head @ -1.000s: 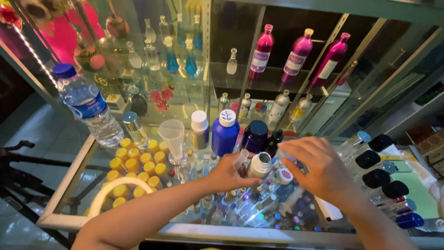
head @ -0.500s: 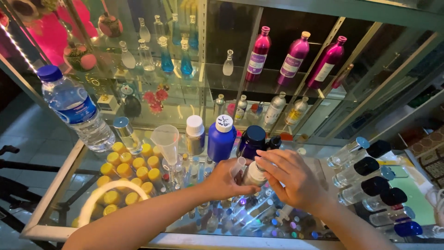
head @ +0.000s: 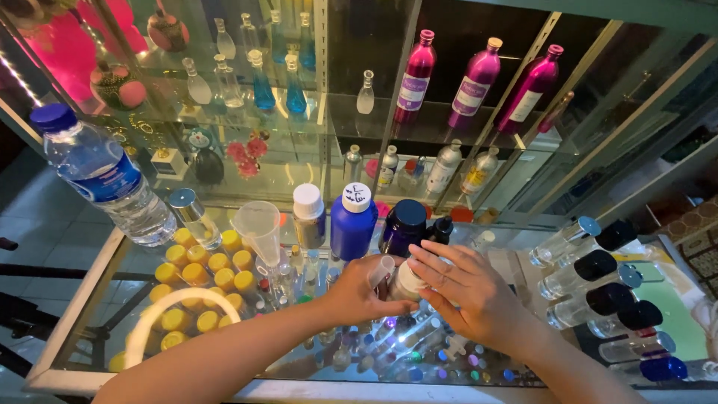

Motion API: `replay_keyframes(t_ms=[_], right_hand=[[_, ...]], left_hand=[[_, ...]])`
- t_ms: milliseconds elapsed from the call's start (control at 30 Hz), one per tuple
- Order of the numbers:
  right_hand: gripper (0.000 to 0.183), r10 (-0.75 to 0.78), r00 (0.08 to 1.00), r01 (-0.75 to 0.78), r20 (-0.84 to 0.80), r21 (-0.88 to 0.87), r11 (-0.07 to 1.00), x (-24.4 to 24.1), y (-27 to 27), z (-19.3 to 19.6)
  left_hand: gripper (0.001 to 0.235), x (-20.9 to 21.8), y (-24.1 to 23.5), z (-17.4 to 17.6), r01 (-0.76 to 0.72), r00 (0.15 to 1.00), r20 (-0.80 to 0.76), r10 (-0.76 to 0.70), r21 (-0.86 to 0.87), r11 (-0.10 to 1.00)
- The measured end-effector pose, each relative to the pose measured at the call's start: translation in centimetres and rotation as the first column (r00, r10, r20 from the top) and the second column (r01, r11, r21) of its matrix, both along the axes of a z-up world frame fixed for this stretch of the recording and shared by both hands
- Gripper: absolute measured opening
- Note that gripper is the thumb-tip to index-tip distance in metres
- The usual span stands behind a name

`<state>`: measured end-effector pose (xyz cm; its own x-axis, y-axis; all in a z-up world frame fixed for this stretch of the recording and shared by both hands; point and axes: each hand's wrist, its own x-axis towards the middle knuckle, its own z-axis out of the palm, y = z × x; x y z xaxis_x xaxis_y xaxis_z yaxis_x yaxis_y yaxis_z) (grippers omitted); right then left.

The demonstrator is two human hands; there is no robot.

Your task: The person is using a syringe to precisely measure and transfer perfume essences from small bottles into a graduated cylinder on a glass display counter.

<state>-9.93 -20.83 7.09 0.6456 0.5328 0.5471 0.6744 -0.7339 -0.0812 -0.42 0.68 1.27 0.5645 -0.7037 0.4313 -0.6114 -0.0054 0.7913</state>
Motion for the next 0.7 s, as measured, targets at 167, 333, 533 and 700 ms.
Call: replay_keyframes(t_ms=[167,333,533,700], right_hand=[[0.051,-0.011,1.0,0.011,-0.016,-0.005,1.0,-0.3,0.1,0.3],[0.05,-0.024,0.999,0.023,-0.031,-0.011,1.0,-0.5,0.6,0.9],[0.045,-0.03,0.999,0.029,-0.041,-0.012,1.0,-0.6,1.1,1.9],[0.052,-0.071,0.996,0.069,-0.061,-0.037,0.997,-1.0,1.3,1.8]], left_hand=[[0.059,0.0,0.1,0.1,0.013,0.997,-0.082,-0.011,0.024,1.0],[0.054,0.1,0.1,-0.1,0.034,0.998,-0.057,-0.035,-0.025,0.999],[0.058,0.1,0.0,-0.5,0.007,0.999,-0.05,-0.008,-0.03,1.0],[0.059,0.0,0.2,-0.2,0.031,0.996,-0.083,-0.031,0.001,1.0]])
